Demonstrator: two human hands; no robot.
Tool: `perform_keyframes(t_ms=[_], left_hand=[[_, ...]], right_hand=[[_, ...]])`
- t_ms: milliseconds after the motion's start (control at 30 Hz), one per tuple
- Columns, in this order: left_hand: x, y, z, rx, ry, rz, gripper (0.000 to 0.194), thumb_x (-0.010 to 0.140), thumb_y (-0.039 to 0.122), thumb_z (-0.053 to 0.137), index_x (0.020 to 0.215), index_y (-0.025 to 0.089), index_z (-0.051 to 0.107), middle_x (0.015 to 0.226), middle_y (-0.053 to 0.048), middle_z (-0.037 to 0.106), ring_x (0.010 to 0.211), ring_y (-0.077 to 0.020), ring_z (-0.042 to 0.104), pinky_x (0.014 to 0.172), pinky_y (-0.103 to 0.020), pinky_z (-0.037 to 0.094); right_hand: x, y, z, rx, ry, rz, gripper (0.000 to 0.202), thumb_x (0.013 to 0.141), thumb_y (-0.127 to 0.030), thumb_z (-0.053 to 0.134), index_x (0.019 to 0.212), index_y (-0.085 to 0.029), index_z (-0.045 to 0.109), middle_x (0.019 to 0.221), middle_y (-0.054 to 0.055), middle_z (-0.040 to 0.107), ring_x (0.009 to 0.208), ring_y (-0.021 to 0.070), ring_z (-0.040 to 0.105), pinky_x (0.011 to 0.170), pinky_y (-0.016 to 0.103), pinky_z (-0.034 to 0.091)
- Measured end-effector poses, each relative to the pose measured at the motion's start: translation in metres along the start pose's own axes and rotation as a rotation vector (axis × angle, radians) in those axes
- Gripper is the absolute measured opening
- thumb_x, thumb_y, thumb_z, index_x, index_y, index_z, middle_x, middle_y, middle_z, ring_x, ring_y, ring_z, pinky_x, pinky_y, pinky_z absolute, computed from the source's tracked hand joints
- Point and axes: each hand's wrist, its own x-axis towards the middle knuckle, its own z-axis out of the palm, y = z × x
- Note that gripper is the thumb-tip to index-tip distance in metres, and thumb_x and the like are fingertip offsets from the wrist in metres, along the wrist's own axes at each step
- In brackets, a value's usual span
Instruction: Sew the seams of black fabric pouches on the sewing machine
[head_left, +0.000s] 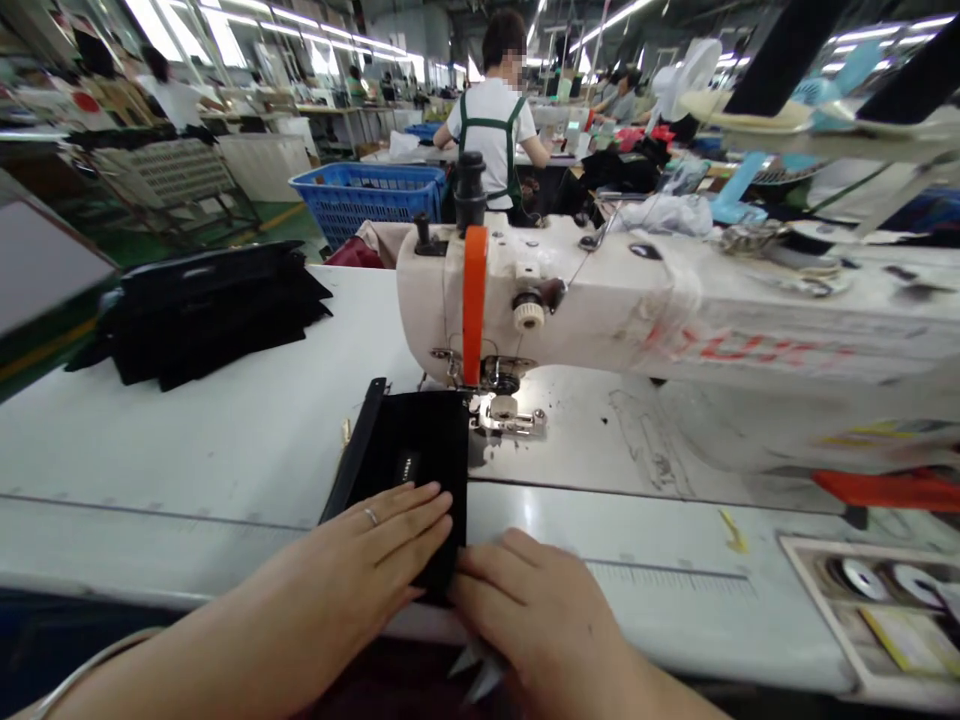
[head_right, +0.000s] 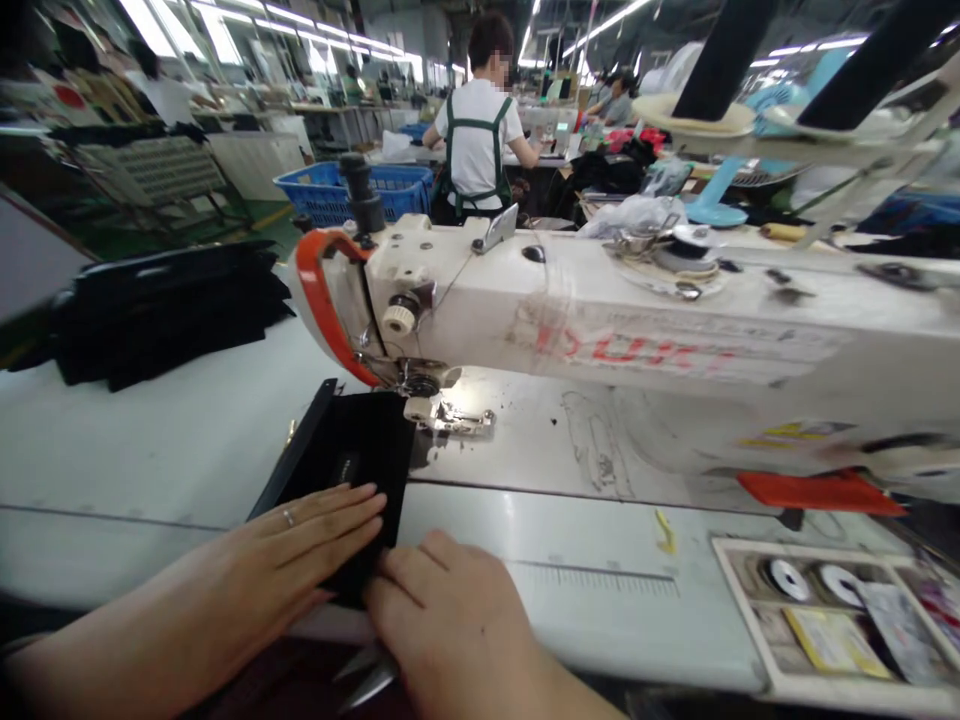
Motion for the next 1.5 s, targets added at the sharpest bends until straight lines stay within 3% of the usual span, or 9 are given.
perform_keyframes(t_ms=[133,300,500,700,967,1167,1300,1433,1500], left_hand=[[-0.003,0.013,0.005,-0.149,0.106,-0.109,0.043,0.091,0.006,0.040,0.129,0.014,0.059,0.131,-0.005,0.063,0.119,-0.0209,0.056,0.105,-0.034,0.045],[0.000,0.033,0.014,-0.244,0.283,-0.231,0.036,0.100,0.008,0.034,0.110,0.017,0.067,0.111,-0.002,0.069,0.102,-0.0161,0.059,0.099,-0.027,0.046],[-0.004,0.036,0.014,-0.275,0.244,-0.242,0.038,0.097,0.009,0.036,0.121,0.016,0.064,0.112,-0.006,0.067,0.103,-0.0191,0.058,0.096,-0.031,0.049],[-0.005,0.038,0.015,-0.333,0.216,-0.230,0.040,0.097,0.010,0.038,0.131,0.019,0.057,0.107,-0.007,0.068,0.099,-0.0190,0.061,0.094,-0.033,0.052],[0.000,0.041,0.014,-0.368,0.194,-0.268,0.034,0.096,0.010,0.043,0.124,0.020,0.059,0.106,-0.004,0.067,0.099,-0.0174,0.060,0.093,-0.028,0.052],[0.007,0.045,0.019,-0.371,0.296,-0.247,0.028,0.096,0.013,0.042,0.109,0.020,0.066,0.094,-0.004,0.067,0.089,-0.0169,0.060,0.086,-0.027,0.053],[0.019,0.029,0.005,-0.390,0.407,-0.236,0.028,0.099,0.018,0.042,0.088,0.022,0.067,0.084,-0.001,0.066,0.079,-0.0135,0.060,0.081,-0.022,0.052],[0.036,-0.010,-0.009,-0.245,0.190,-0.193,0.032,0.098,0.011,0.039,0.110,0.019,0.067,0.105,-0.005,0.068,0.100,-0.0177,0.060,0.093,-0.030,0.048],[0.044,-0.027,-0.005,-0.115,0.125,-0.160,0.038,0.097,0.010,0.037,0.126,0.016,0.061,0.121,-0.009,0.064,0.110,-0.0219,0.057,0.098,-0.037,0.045]], right_hand=[[-0.005,-0.004,0.002,0.021,0.051,0.040,0.031,0.102,-0.019,0.036,0.094,-0.017,0.065,0.085,0.005,0.069,0.069,0.0193,0.056,0.061,0.030,0.051],[-0.012,-0.006,0.003,0.026,0.093,-0.007,0.034,0.102,-0.015,0.035,0.090,-0.015,0.066,0.082,0.005,0.068,0.068,0.0181,0.057,0.059,0.029,0.050],[-0.010,-0.007,0.001,0.008,0.114,-0.024,0.029,0.096,-0.007,0.043,0.083,-0.016,0.068,0.069,0.002,0.063,0.060,0.0174,0.053,0.050,0.028,0.045],[-0.011,-0.008,-0.002,-0.043,0.140,-0.054,0.026,0.095,-0.008,0.047,0.091,-0.017,0.070,0.078,0.003,0.070,0.063,0.0153,0.056,0.052,0.026,0.048],[-0.013,-0.006,-0.002,-0.038,0.184,-0.080,0.025,0.095,-0.008,0.050,0.086,-0.014,0.072,0.075,0.003,0.070,0.059,0.0155,0.054,0.045,0.028,0.045],[-0.016,-0.004,0.000,0.003,0.169,-0.017,0.029,0.100,-0.014,0.044,0.091,-0.015,0.072,0.083,0.004,0.074,0.071,0.0150,0.065,0.062,0.023,0.057],[-0.014,-0.001,0.005,-0.146,0.237,-0.031,0.028,0.099,-0.012,0.045,0.095,-0.013,0.072,0.096,0.004,0.076,0.080,0.0171,0.071,0.071,0.024,0.062],[-0.011,-0.003,0.016,-0.144,0.218,0.001,0.024,0.094,-0.010,0.050,0.093,-0.018,0.073,0.090,0.004,0.076,0.067,0.0151,0.071,0.059,0.019,0.061],[-0.010,-0.007,0.027,-0.119,0.339,0.148,0.025,0.094,-0.016,0.048,0.092,-0.020,0.072,0.087,0.005,0.076,0.054,0.0147,0.068,0.046,0.021,0.058]])
